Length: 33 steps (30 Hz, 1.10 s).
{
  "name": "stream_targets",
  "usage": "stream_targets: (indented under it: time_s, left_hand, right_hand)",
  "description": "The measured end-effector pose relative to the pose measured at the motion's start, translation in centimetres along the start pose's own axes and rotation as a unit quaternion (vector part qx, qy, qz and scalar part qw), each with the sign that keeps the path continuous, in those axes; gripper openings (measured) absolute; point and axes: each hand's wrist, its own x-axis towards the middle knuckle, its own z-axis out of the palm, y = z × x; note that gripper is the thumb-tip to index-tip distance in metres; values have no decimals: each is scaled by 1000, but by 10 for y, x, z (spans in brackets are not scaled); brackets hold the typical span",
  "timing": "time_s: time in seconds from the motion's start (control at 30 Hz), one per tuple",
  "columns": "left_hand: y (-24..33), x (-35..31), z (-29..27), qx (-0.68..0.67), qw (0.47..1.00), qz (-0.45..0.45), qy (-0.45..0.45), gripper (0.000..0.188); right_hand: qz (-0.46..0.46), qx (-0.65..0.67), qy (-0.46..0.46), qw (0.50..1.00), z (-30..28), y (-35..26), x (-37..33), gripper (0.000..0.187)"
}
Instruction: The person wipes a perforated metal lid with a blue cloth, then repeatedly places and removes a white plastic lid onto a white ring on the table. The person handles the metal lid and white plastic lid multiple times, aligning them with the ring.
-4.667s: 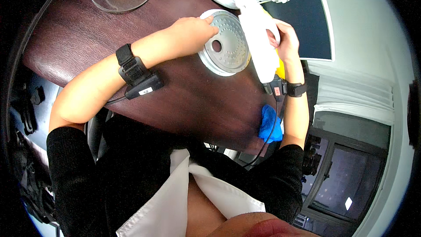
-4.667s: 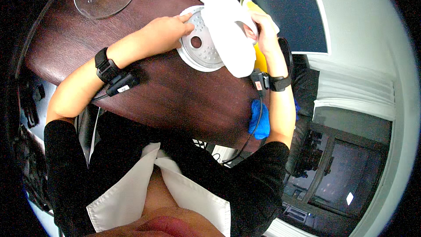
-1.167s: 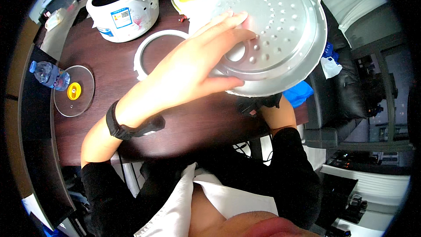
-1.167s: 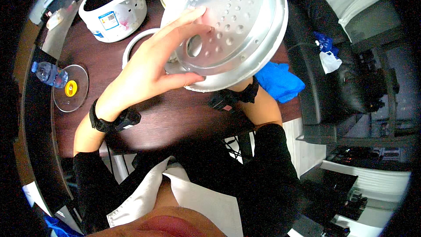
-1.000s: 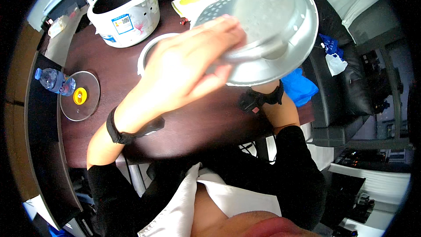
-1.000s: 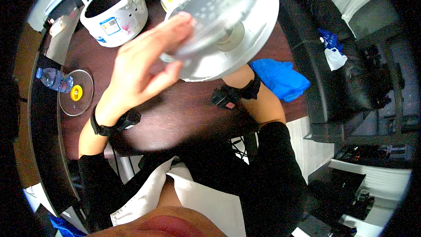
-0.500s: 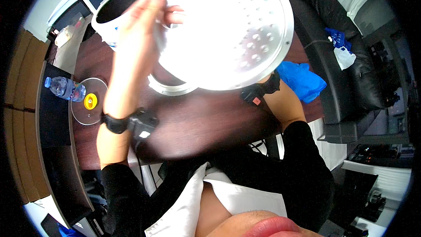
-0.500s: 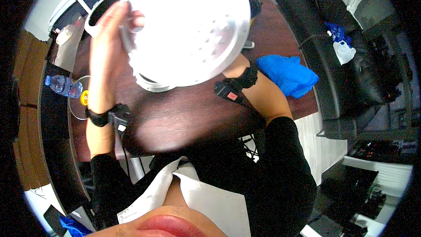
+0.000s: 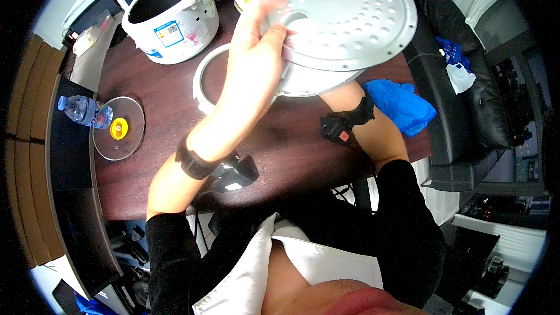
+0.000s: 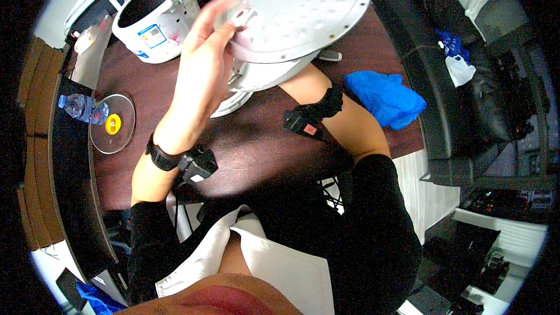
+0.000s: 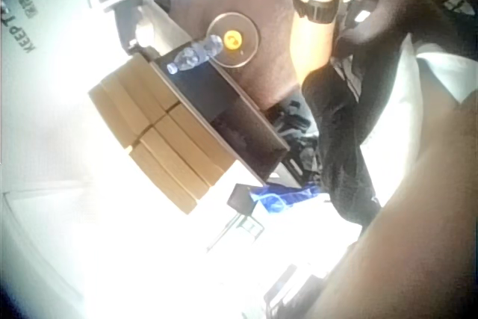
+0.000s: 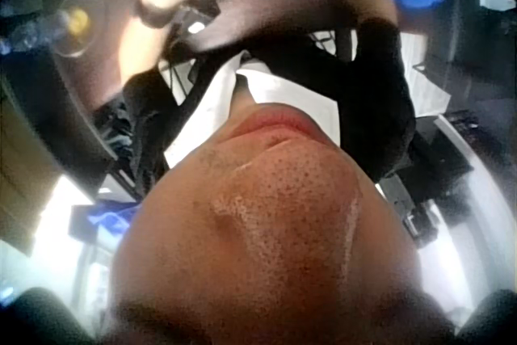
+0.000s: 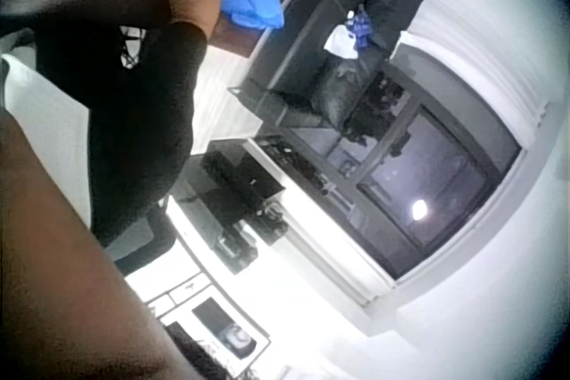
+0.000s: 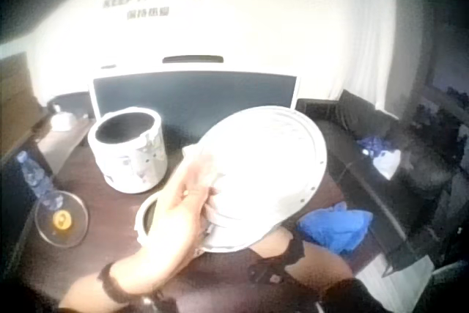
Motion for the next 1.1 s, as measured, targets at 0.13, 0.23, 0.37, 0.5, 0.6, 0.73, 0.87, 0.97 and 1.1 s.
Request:
stream_targets:
  time_s: [0.13, 0.23, 0.37, 0.5, 0.6, 0.73, 0.87, 0.97, 1.1]
  left_hand:
    - [28, 2, -20, 172, 978, -53, -106, 44]
    - [43, -3, -33, 182, 969, -7, -169, 49]
    - [47, -8, -41, 356, 912, 102, -179, 43]
    - [53, -6, -34, 532, 792, 284, -92, 26]
    - [60, -3, -31, 559, 732, 389, -21, 15]
    - [68, 2, -29, 528, 720, 450, 3, 10]
    - [56, 0, -16, 519, 759, 393, -18, 12]
    - [41, -7, -2, 495, 796, 346, -46, 18]
    - [34, -15, 8, 428, 847, 295, -113, 28]
  right_hand:
    - [-2, 9, -12, 1000, -1, 0, 9, 61]
    - [-3, 15, -15, 1000, -2, 0, 10, 61]
    - [-4, 19, -21, 1000, -4, 2, 11, 61]
    - [-4, 22, -24, 999, -3, 1, 12, 61]
    - [-6, 26, -28, 999, -5, 2, 14, 61]
    - [-10, 30, -29, 999, -9, 3, 18, 62]
    - [-51, -32, 51, 997, -18, 11, 18, 52]
    - [-100, -128, 121, 979, -38, 33, 11, 39]
    - [-119, -106, 105, 982, -30, 25, 0, 34]
